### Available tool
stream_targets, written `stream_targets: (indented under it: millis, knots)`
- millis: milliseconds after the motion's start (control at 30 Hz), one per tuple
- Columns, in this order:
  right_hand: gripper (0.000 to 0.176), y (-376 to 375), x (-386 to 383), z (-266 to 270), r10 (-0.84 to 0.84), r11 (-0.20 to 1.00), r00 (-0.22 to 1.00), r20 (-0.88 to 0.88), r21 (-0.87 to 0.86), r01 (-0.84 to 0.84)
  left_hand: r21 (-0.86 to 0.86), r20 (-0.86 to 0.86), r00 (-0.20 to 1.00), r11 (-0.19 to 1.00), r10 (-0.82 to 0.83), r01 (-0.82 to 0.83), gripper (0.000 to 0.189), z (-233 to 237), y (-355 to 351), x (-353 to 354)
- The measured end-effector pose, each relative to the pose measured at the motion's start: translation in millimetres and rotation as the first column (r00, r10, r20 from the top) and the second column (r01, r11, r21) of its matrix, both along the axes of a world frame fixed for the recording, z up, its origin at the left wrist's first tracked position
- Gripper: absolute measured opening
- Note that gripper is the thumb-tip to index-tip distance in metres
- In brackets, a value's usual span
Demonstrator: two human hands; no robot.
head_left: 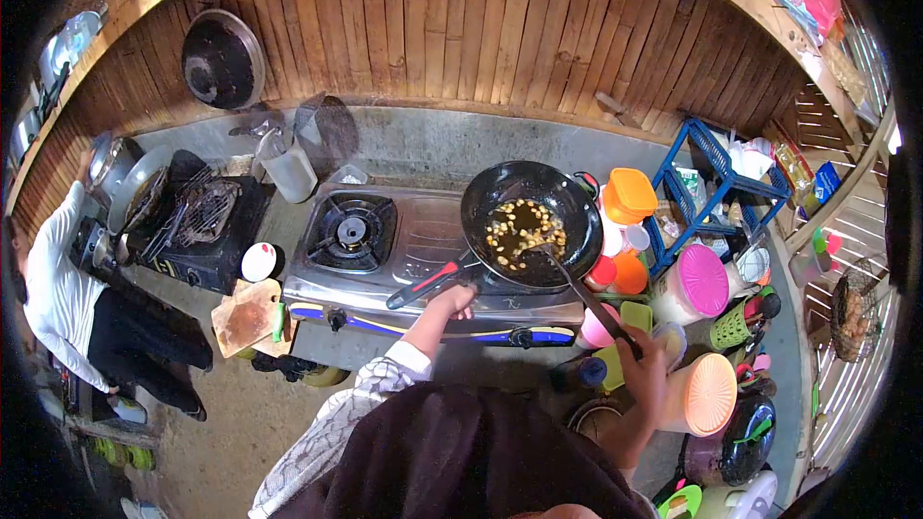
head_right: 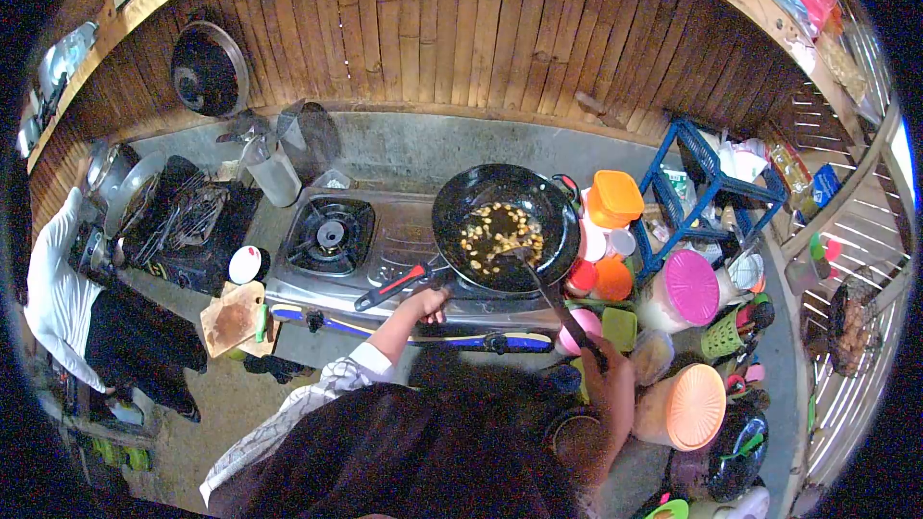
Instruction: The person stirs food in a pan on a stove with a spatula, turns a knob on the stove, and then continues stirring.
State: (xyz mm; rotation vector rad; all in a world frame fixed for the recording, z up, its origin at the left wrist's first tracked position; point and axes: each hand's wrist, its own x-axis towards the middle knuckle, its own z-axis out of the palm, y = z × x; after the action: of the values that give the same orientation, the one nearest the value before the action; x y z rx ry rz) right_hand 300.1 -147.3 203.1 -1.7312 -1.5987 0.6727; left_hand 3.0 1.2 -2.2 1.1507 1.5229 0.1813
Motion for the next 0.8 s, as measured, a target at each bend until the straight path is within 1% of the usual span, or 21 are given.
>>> stream_targets:
  millis: [67,100,133,200,233,267,333,367,400,467,500,633,700,733,800]
  knots:
    - [0.023,7,-8,-6,-0.016,0.999,1.000,0.015,0.030,0.016,-0.010,-0.003,1.000,1.000,0.005,-0.005,0.065,-2,1,0]
    - [0.024,16,1,-28,0.036,0.997,0.998,0.044,0.073,-0.039,-0.019,-0.005,1.000,1.000,0.009,-0.009,0.064,-5,1,0]
    - [0.024,24,1,-40,0.036,0.996,0.998,0.045,0.074,-0.039,-0.019,-0.004,1.000,1.000,0.009,-0.009,0.064,-6,2,0]
    - [0.024,37,0,-58,0.130,0.959,0.991,-0.016,0.257,-0.122,0.001,-0.050,0.999,1.000,0.001,-0.001,0.064,-11,4,0]
    - [0.027,43,-3,-67,0.133,0.976,0.975,-0.179,0.196,-0.097,0.002,-0.050,0.999,1.000,0.004,-0.004,0.064,-8,3,0]
    - [0.027,50,-3,-75,0.135,0.975,0.974,-0.179,0.197,-0.099,-0.020,-0.018,1.000,0.999,0.025,-0.025,0.062,-6,3,1]
    - [0.027,63,-3,-92,0.132,0.950,0.989,0.066,0.275,-0.145,-0.042,0.014,0.999,0.998,0.043,-0.043,0.061,0,0,1]
    - [0.027,70,-5,-104,0.112,0.966,0.994,-0.012,0.235,-0.106,-0.036,-0.001,1.000,0.999,0.030,-0.030,0.060,4,-1,1]
    - [0.027,69,-11,-99,0.110,0.967,0.994,-0.012,0.234,-0.104,-0.031,-0.017,1.000,0.999,0.017,-0.018,0.059,6,-1,2]
    - [0.027,69,-35,-71,0.143,0.972,0.978,-0.155,0.209,-0.110,-0.037,-0.007,1.000,0.999,0.028,-0.028,0.059,-6,3,1]
    - [0.026,66,-44,-54,0.098,0.985,0.994,-0.055,0.148,-0.089,-0.042,0.003,0.999,0.998,0.041,-0.041,0.059,-11,4,0]
    - [0.027,74,-57,-55,0.072,0.983,0.991,-0.108,0.174,-0.052,-0.039,-0.020,0.999,0.998,0.044,-0.045,0.063,-1,0,2]
    - [0.030,82,-57,-65,-0.026,0.961,0.999,-0.026,0.274,0.032,-0.044,-0.035,0.999,0.999,0.017,-0.018,0.066,7,-1,2]
    - [0.030,86,-56,-72,-0.025,0.961,0.999,-0.026,0.274,0.031,-0.044,-0.035,0.999,0.999,0.018,-0.019,0.066,7,-2,2]
    - [0.032,90,-55,-78,-0.021,0.943,0.993,-0.117,0.329,0.058,0.003,-0.022,1.000,1.000,0.009,-0.009,0.068,8,-4,1]
